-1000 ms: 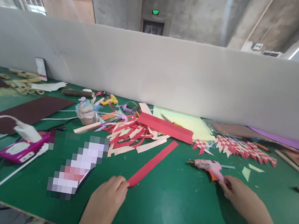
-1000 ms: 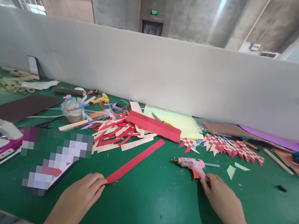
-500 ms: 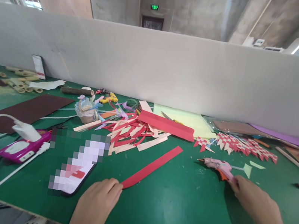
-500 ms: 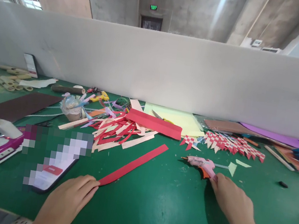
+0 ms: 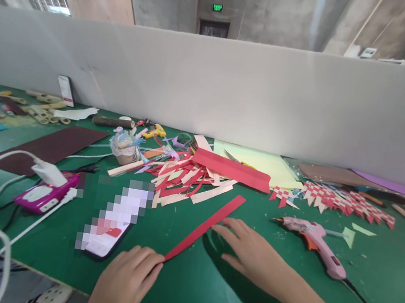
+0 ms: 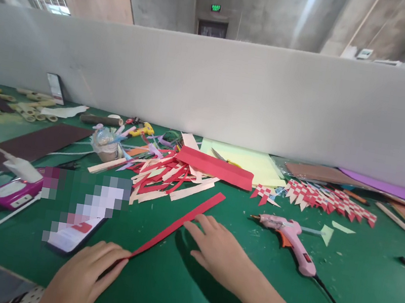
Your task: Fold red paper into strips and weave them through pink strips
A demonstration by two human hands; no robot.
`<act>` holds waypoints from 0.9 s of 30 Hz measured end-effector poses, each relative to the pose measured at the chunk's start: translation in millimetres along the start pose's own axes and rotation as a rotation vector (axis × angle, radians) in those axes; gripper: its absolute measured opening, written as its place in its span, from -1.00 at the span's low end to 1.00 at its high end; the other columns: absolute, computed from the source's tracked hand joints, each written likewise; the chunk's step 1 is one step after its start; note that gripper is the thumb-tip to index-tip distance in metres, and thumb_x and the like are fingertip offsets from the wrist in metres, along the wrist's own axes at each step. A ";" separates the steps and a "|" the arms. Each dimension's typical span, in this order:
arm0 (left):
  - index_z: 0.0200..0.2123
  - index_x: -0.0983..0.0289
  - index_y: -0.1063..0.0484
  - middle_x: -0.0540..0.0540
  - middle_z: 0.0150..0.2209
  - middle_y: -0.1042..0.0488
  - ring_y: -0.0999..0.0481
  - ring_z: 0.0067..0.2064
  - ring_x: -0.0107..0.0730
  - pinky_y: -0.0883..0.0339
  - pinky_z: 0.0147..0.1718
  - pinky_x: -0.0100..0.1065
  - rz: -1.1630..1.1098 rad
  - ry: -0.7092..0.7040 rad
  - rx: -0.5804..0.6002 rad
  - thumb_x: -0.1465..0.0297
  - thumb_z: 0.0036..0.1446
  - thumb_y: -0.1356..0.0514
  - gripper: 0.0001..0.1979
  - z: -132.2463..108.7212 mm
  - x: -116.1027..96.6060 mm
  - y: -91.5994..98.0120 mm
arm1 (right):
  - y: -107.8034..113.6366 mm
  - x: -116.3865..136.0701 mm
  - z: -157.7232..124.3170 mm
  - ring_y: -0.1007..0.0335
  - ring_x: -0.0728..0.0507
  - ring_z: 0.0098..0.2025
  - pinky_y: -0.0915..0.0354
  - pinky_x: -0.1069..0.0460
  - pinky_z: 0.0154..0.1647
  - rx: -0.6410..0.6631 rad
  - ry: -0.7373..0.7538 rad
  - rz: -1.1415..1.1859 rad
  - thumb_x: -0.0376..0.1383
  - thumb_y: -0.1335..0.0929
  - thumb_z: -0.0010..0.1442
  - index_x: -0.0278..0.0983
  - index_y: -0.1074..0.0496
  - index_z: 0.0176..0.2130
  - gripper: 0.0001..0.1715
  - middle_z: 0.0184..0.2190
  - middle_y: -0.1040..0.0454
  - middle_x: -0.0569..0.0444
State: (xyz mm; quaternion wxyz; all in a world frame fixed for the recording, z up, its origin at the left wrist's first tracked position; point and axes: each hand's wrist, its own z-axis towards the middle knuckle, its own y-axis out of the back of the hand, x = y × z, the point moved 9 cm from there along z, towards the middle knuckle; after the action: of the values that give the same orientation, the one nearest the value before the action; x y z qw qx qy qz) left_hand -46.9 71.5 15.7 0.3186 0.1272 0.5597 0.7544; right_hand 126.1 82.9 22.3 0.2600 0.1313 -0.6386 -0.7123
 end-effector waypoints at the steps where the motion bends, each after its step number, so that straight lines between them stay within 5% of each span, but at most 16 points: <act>1: -0.34 0.19 -0.42 0.02 -0.41 -0.48 -0.45 -0.40 -0.39 -0.29 -0.44 -0.42 -0.030 0.009 0.010 0.39 0.25 0.08 -0.72 -3.7 -0.1 -0.7 | -3.8 8.1 6.3 -0.32 -0.21 -0.09 -0.34 -0.10 -0.18 0.009 0.048 -0.016 -0.37 -0.36 0.05 -0.22 -0.21 0.05 -0.44 -0.06 -0.33 -0.07; 7: -0.32 0.16 -0.43 -0.01 -0.37 -0.47 -0.48 -0.41 -0.49 -0.33 -0.43 -0.53 -0.167 0.005 -0.039 0.37 0.25 0.05 -0.75 -10.6 -3.7 3.9 | -15.0 36.9 23.3 -0.28 -0.04 -0.37 -0.20 0.07 -0.43 -0.045 0.250 -0.128 -0.37 -0.23 0.22 -0.24 -0.35 -0.19 -0.84 -0.32 -0.35 0.05; 12: -0.29 0.17 -0.43 0.03 -0.31 -0.47 -0.51 -0.27 -0.48 -0.37 -0.27 -0.57 -0.197 0.006 -0.115 0.38 0.26 0.07 -0.73 -7.5 1.3 12.4 | -18.6 42.5 18.3 -0.21 -0.05 -0.43 -0.11 0.06 -0.50 -0.061 0.316 -0.166 -0.42 -0.18 0.24 -0.29 -0.32 -0.42 -0.77 -0.43 -0.31 0.06; 16: -0.32 0.17 -0.43 0.04 -0.32 -0.46 -0.50 -0.23 -0.44 -0.38 -0.24 -0.55 -0.183 0.019 -0.208 0.34 0.23 0.00 -0.79 -11.0 4.2 21.9 | -16.9 38.0 14.6 -0.28 -0.07 -0.32 -0.23 0.05 -0.37 0.018 0.222 0.066 -0.34 -0.25 0.19 -0.29 -0.35 -0.23 -0.86 -0.31 -0.35 0.03; 19: -0.35 0.19 -0.42 0.06 -0.33 -0.45 -0.50 -0.25 -0.41 -0.40 -0.26 -0.52 -0.174 0.029 -0.269 0.33 0.21 -0.03 -0.81 -14.2 6.4 25.8 | -9.0 32.5 15.8 -0.32 -0.08 -0.19 -0.30 0.05 -0.25 0.101 0.156 0.299 -0.21 -0.31 0.13 -0.27 -0.27 -0.02 -0.59 -0.14 -0.33 -0.02; 23: -0.29 0.20 -0.40 0.07 -0.30 -0.46 -0.50 -0.21 -0.41 -0.42 -0.22 -0.48 -0.166 -0.032 -0.289 0.43 0.23 0.01 -0.81 -16.2 4.6 20.9 | 16.2 -4.6 35.3 -0.32 -0.09 -0.13 -0.30 0.02 -0.15 0.064 0.050 0.347 -0.24 -0.26 0.18 -0.24 -0.26 -0.01 -0.63 -0.06 -0.30 -0.02; 27: -0.24 0.17 -0.43 0.07 -0.29 -0.48 -0.50 -0.19 -0.40 -0.43 -0.21 -0.47 -0.137 -0.036 -0.255 0.45 0.25 0.10 -0.70 -14.6 1.6 11.2 | 45.2 -86.6 68.2 -0.28 -0.15 -0.05 -0.25 -0.03 -0.08 -0.158 -0.210 0.173 -0.30 -0.23 0.18 -0.28 -0.21 0.03 -0.61 -0.01 -0.28 -0.08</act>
State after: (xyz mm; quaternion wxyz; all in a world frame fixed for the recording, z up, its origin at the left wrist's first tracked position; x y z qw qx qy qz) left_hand -59.9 59.5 20.8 0.3927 0.0607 0.4607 0.7936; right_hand 171.8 184.7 64.2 0.2617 -0.0202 -0.6131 -0.7451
